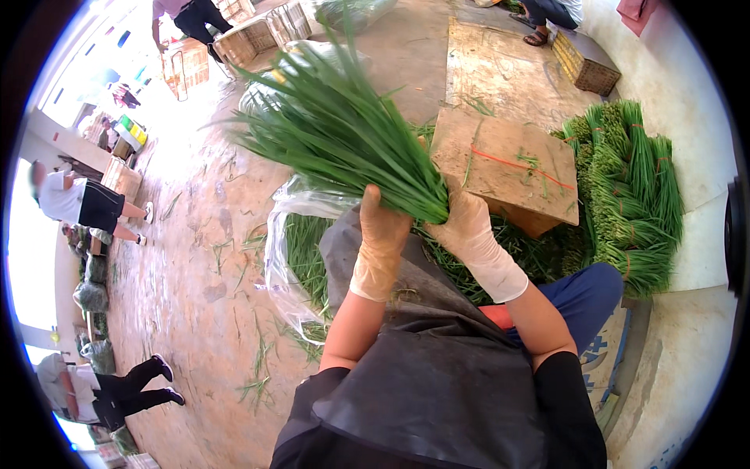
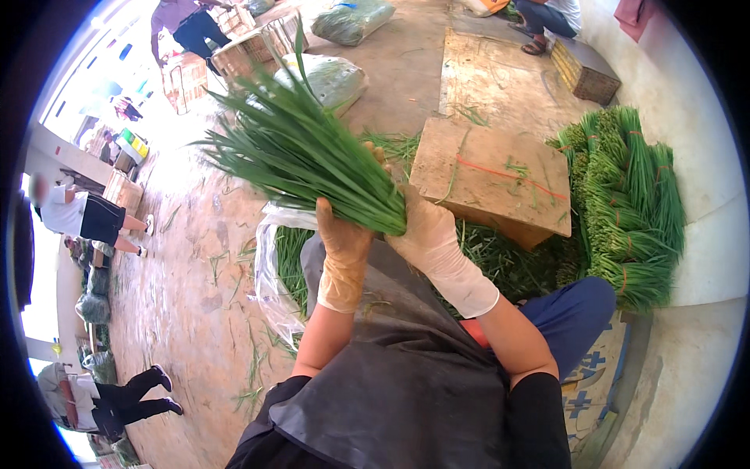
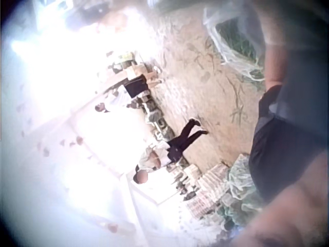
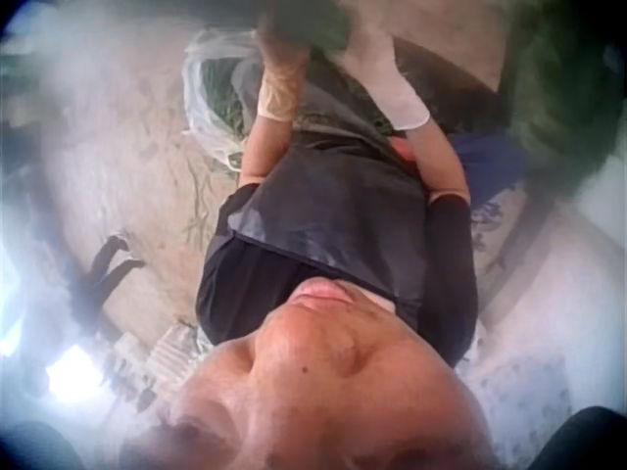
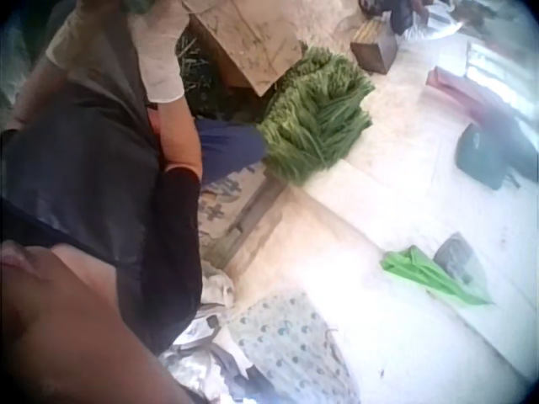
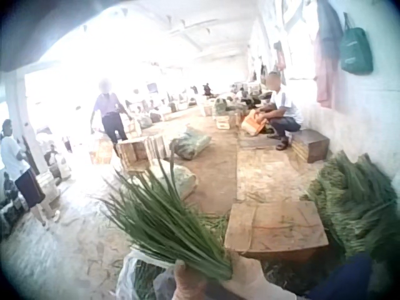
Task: The person takes bundles of chives from a plastic bag, sorts through the stalks by hand, and picks off damaged leaves while aligning the bunch.
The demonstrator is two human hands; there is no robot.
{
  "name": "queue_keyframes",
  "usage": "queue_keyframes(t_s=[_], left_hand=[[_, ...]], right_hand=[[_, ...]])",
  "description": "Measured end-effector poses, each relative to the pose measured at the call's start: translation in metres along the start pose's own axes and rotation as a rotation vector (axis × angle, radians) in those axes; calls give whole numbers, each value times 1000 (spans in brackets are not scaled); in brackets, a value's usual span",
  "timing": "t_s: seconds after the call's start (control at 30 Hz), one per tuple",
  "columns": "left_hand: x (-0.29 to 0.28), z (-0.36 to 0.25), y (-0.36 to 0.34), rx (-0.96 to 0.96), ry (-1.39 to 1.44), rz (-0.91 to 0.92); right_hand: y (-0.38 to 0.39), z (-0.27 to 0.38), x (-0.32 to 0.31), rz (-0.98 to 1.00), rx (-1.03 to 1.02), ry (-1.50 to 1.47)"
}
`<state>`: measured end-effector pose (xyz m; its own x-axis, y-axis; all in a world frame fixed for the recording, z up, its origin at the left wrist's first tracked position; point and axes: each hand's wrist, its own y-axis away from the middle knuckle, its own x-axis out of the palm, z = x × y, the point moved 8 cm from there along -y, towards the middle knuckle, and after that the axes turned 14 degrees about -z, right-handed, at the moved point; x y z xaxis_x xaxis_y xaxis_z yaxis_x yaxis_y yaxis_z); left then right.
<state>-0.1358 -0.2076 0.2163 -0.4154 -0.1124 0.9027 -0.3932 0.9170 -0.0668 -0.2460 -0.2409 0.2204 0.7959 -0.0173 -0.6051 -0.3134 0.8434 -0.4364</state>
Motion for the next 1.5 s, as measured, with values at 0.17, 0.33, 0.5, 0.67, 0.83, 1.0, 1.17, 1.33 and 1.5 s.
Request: queue_keyframes(t_s=[0.17,0.33,0.5,0.67,0.83,1.0,1.17,1.33,1.5], left_hand=[[8,27,18,100,-440,57],[-13,31,7,-70,-348,-88],[-18,27,8,-51,-292,-208],[-22,27,17,-5,-592,-262],[-4,25,15,7,-703,-99],[-9,20,14,191,-1024,32],[-6,11,16,269,-1106,-37],[-38,0,17,142,-1087,-119],[-11,7,7,183,-1165,42]], right_hand=[[-22,-8,-13,-35,30,101],[12,5,-9,-132,-204,391],[48,-4,-8,-116,-302,456],[61,-33,-10,74,-161,238],[7,2,-98,-179,-188,-169],[-16,59,-100,-328,-493,-95],[-5,32,-82,93,-402,-454],[29,-12,-80,758,162,-828],[2,-29,-93,104,-172,47]])
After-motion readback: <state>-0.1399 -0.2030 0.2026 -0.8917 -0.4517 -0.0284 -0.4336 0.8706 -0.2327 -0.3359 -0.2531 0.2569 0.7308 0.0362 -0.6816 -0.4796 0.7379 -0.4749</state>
